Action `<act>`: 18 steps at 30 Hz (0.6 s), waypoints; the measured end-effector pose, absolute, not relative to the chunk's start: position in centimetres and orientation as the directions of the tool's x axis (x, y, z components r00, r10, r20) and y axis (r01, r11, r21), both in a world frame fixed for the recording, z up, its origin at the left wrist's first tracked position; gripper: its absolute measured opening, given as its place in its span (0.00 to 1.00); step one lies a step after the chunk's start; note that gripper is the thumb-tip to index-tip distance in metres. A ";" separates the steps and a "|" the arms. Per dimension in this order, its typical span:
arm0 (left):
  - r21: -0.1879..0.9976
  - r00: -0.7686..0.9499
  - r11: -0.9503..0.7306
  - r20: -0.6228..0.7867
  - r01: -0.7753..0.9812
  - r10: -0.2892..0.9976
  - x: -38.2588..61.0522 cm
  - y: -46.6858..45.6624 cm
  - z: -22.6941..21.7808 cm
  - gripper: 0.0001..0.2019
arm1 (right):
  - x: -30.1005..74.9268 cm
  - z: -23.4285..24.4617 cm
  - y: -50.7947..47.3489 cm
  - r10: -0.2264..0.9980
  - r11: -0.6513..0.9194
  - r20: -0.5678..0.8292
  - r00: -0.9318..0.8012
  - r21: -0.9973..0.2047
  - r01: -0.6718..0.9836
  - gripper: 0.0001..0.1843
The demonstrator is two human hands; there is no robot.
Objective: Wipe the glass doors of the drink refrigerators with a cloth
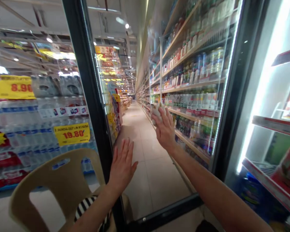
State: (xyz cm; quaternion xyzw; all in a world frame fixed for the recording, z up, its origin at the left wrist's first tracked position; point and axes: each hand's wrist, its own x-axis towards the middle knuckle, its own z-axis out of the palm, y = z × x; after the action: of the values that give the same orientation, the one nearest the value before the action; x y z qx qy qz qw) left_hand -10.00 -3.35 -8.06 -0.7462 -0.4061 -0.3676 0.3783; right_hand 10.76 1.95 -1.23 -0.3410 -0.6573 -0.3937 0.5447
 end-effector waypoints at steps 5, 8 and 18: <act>-0.273 0.397 -0.396 0.876 0.876 0.274 -9.6 -2.9 -8.0 0.38 | 11.1 -9.6 -0.8 0.086 0.493 0.880 -0.468 0.370 0.787 0.24; -0.267 0.401 -0.407 0.868 0.873 0.291 -8.9 -2.5 -7.5 0.39 | 12.3 -12.6 -1.7 0.105 0.513 0.771 -0.628 0.499 0.699 0.21; -0.296 0.437 -0.447 0.863 0.844 0.254 -7.2 -1.8 -6.7 0.35 | 23.4 -2.3 3.9 -0.009 0.344 0.985 0.172 -0.159 0.926 0.25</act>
State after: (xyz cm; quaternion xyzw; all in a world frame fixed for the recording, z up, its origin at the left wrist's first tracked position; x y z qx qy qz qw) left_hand -7.20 -1.76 -6.74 -0.7572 -0.3626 -0.3874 0.3809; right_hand 23.44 3.94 -2.32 -0.4363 -0.5255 -0.3713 0.6290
